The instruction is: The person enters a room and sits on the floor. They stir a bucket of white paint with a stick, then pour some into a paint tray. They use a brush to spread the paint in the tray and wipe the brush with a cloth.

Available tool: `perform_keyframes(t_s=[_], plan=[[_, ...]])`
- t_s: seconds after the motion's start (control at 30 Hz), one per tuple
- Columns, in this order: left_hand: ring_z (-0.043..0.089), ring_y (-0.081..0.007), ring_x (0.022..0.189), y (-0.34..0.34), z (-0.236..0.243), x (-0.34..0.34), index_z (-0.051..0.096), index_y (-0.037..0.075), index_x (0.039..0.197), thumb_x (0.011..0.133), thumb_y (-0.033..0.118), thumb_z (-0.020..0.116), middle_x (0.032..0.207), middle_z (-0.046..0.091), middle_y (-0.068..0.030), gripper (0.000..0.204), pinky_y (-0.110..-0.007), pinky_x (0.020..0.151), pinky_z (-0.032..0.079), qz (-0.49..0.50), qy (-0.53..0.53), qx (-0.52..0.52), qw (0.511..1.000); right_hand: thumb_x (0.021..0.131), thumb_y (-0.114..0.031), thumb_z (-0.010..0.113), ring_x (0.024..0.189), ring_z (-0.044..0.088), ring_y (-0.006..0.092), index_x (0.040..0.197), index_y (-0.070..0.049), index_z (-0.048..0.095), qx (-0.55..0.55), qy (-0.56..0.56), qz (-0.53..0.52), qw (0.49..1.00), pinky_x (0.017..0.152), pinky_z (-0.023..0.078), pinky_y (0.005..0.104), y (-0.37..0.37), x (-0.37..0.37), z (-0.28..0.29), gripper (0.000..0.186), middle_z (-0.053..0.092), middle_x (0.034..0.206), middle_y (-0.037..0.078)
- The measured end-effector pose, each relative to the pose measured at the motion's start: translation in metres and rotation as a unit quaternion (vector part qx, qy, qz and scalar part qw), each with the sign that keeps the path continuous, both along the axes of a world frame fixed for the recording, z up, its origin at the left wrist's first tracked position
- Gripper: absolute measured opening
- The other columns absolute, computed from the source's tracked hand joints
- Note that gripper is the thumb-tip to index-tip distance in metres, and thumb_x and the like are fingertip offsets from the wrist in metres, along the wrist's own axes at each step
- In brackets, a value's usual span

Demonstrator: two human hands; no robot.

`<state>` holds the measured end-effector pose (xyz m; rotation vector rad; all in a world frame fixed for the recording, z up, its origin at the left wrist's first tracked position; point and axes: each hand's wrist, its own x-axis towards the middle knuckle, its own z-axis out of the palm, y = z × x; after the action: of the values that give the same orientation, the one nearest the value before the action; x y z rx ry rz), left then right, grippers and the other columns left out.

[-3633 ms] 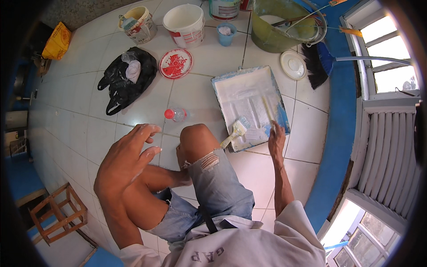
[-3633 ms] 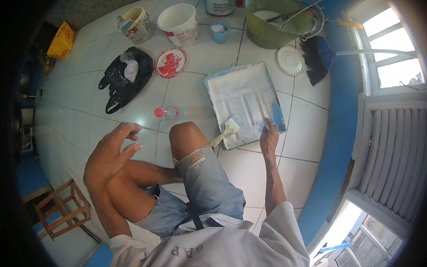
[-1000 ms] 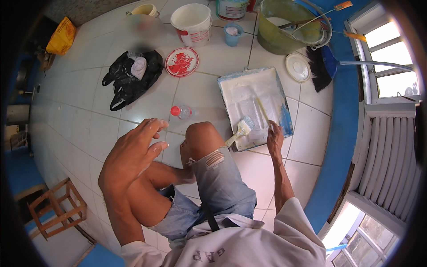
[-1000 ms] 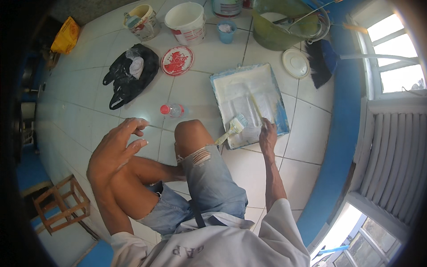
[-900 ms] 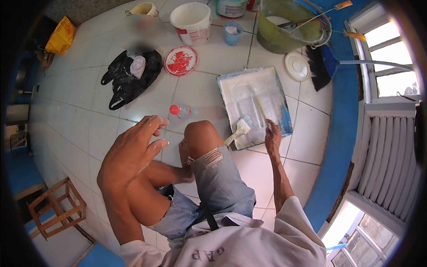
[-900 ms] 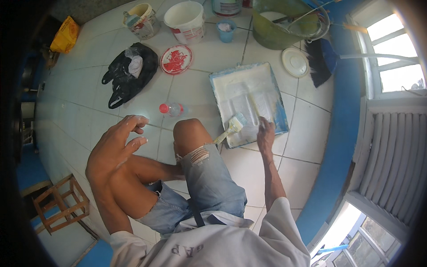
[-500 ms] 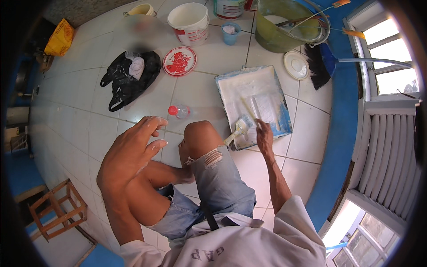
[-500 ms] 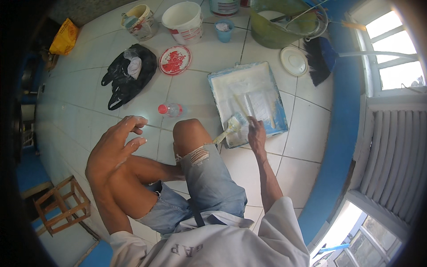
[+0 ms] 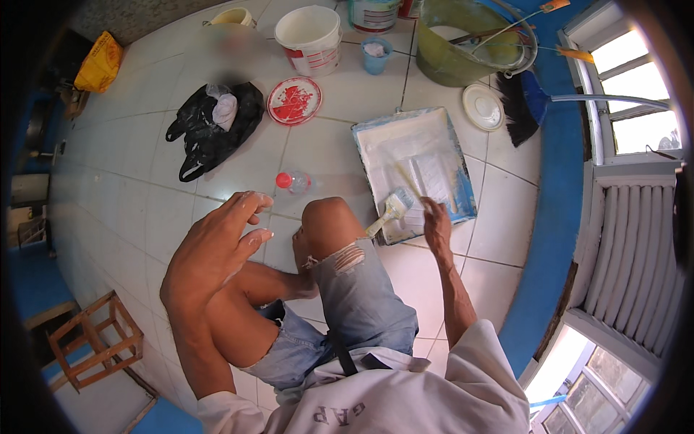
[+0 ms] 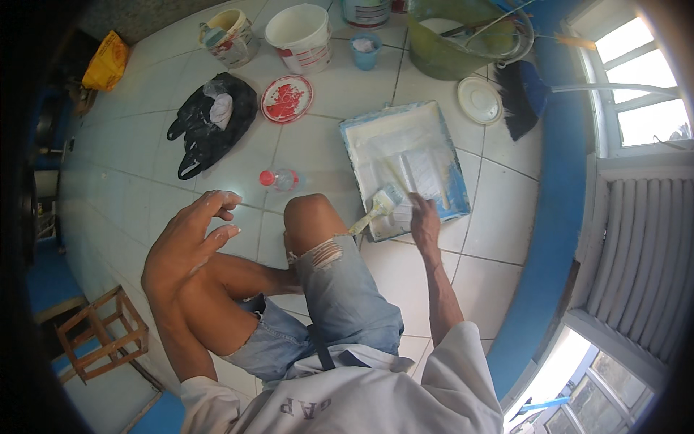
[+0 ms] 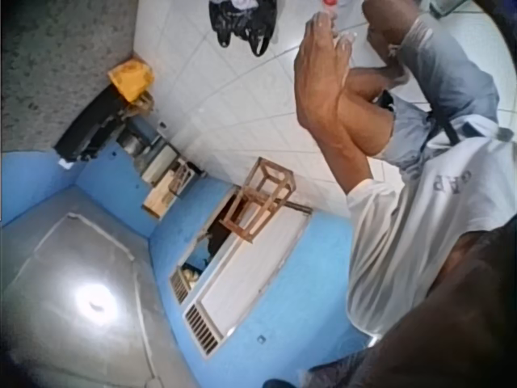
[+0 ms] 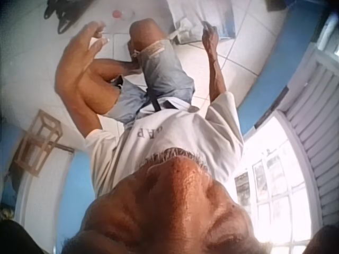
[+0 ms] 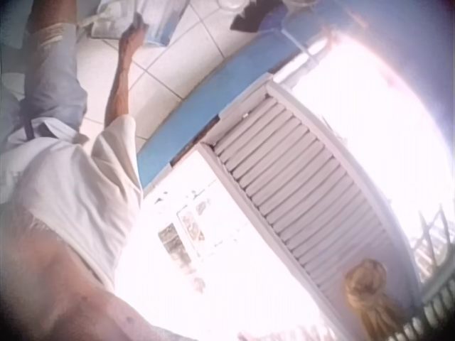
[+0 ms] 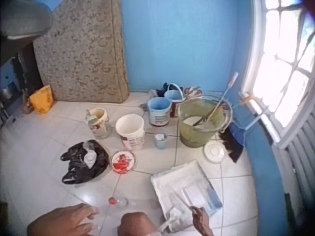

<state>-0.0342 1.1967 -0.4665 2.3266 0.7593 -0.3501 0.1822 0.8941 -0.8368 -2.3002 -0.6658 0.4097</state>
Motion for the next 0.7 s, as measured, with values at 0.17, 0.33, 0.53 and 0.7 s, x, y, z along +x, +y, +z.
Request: perform_keyframes(t_s=[0.17, 0.33, 0.53, 0.7], plan=[[0.064, -0.029, 0.099, 0.001, -0.003, -0.001, 0.055, 0.003, 0.124, 0.09, 0.01, 0.068, 0.116, 0.064, -0.0141, 0.037, -0.04, 0.088, 0.052, -0.008, -0.002, 0.006, 1.0, 0.093, -0.003, 0.057, 0.091, 0.062, 0.0368, 0.125, -0.015, 0.067, -0.012, 0.005, -0.037, 0.999, 0.08, 0.05, 0.0443, -0.012, 0.004, 0.008, 0.036, 0.058, 0.101, 0.017], [0.064, -0.0268, 0.101, 0.002, -0.003, 0.003, 0.056, 0.001, 0.125, 0.089, 0.006, 0.068, 0.115, 0.063, -0.0153, 0.039, -0.038, 0.091, 0.05, 0.006, 0.001, -0.019, 1.0, 0.093, -0.007, 0.058, 0.09, 0.063, 0.0389, 0.123, -0.019, 0.067, -0.045, 0.014, 0.015, 0.999, 0.077, 0.051, 0.0479, -0.002, -0.011, 0.012, 0.033, 0.058, 0.101, 0.017], [0.064, -0.0285, 0.099, 0.002, -0.002, 0.002, 0.055, 0.003, 0.122, 0.091, 0.01, 0.068, 0.116, 0.064, -0.0128, 0.033, -0.04, 0.086, 0.052, 0.0, 0.0, -0.001, 1.0, 0.091, -0.003, 0.058, 0.095, 0.063, 0.0395, 0.127, -0.016, 0.065, -0.065, -0.047, -0.083, 0.993, 0.081, 0.052, 0.0463, -0.046, 0.046, 0.004, 0.038, 0.06, 0.108, 0.019], [0.064, -0.0273, 0.1, 0.001, -0.002, 0.005, 0.055, 0.001, 0.123, 0.089, 0.007, 0.068, 0.116, 0.063, -0.0139, 0.037, -0.039, 0.089, 0.051, 0.007, 0.003, -0.015, 1.0, 0.091, -0.003, 0.058, 0.097, 0.063, 0.0393, 0.126, -0.014, 0.065, -0.059, -0.034, -0.03, 0.997, 0.082, 0.051, 0.0458, -0.037, 0.03, 0.006, 0.038, 0.059, 0.108, 0.019]])
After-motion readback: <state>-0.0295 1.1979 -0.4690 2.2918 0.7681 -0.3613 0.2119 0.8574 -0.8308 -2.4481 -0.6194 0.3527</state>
